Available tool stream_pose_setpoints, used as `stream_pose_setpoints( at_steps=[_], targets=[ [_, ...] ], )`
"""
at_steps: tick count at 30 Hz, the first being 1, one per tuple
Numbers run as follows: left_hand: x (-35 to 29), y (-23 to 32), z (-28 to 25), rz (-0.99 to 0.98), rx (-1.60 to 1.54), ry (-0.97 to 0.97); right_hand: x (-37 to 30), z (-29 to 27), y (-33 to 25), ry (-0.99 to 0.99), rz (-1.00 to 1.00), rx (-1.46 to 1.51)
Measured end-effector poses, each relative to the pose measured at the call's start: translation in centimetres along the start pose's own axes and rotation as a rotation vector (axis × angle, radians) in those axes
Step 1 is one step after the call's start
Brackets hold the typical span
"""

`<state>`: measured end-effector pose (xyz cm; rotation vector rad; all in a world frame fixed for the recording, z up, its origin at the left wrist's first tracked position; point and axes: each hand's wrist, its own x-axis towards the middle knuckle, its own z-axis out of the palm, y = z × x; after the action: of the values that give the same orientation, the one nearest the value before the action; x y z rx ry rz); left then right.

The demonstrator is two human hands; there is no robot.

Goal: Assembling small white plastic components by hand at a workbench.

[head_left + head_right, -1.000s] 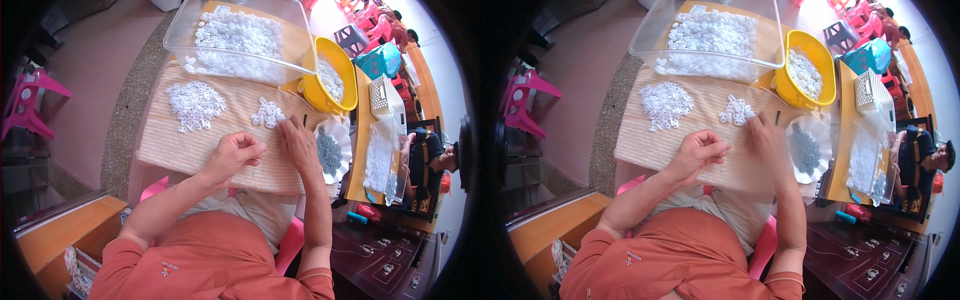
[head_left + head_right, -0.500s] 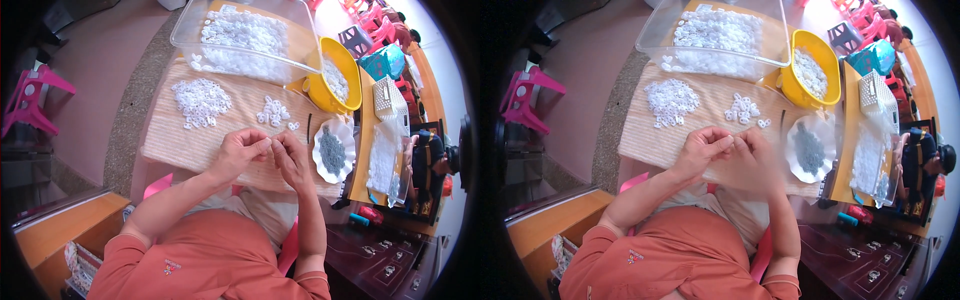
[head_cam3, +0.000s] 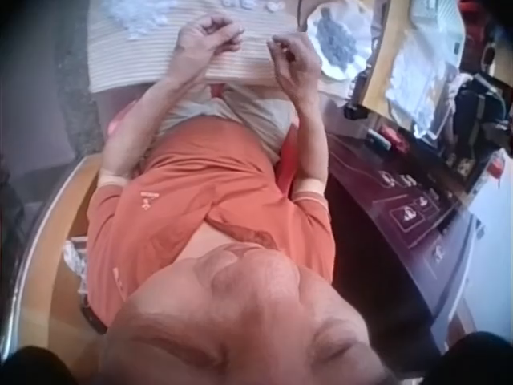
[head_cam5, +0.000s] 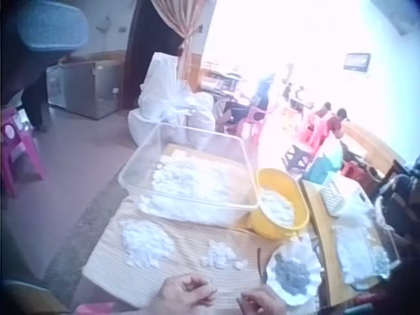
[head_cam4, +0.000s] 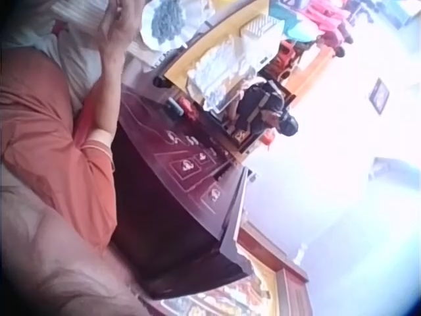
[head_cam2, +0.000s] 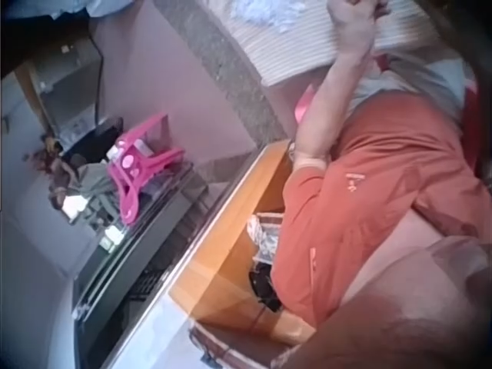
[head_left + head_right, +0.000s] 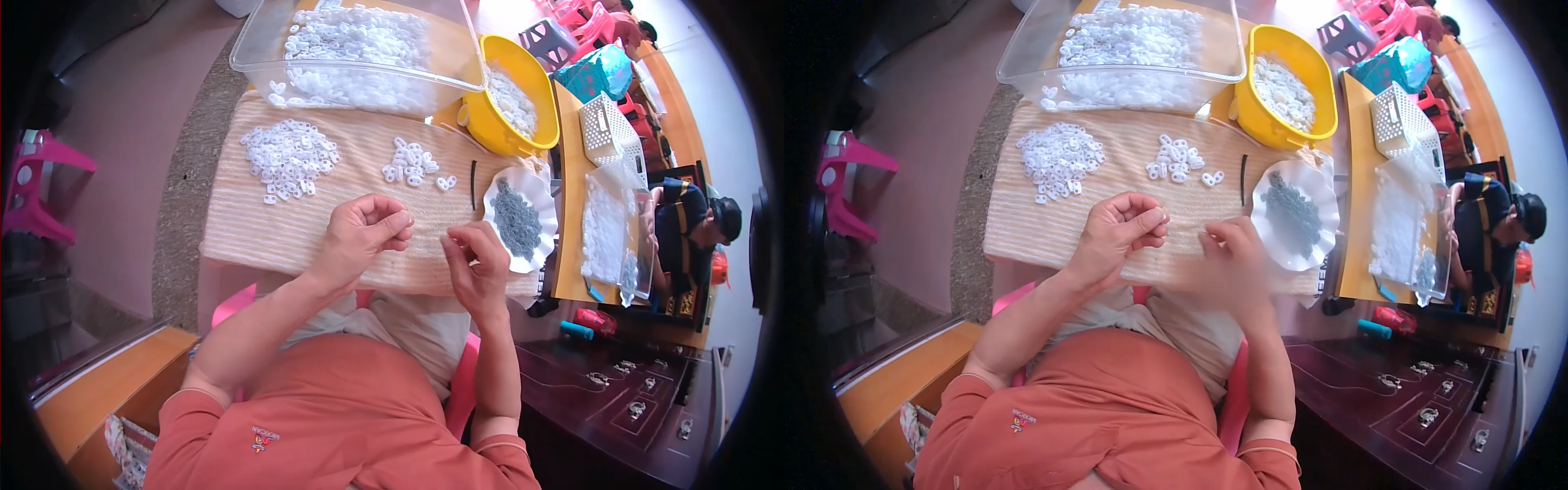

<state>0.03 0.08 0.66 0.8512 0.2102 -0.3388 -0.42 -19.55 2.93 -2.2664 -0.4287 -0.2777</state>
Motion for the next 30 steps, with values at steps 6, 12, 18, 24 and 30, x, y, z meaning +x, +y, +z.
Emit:
stream_pose_setpoints(
  at_steps=[6, 12, 18, 24, 30],
  targets=[
    [-0.2, 0.0, 0.3, -0.003, 0.03, 0.006, -1.8, -3.4, 3.5, 0.092, -0.022, -0.263],
    [-0.1, -0.8, 0.0, 0.025, 0.047, -0.037, -0.1, -5.6, 4.6, 0.059, -0.036, -0.38],
    [0.0, -0.8, 0.0, 0.015, 0.066, -0.049, 2.4, -5.6, 6.2, 0.008, 0.047, -0.348],
    [0.0, -0.6, -0.1, -0.002, 0.07, -0.048, 3.7, -5.0, 5.7, -0.063, 0.127, -0.424],
    [-0.1, -0.5, 0.0, -0.026, 0.061, -0.05, 3.9, -5.2, 5.5, -0.108, 0.151, -0.448]
  ],
)
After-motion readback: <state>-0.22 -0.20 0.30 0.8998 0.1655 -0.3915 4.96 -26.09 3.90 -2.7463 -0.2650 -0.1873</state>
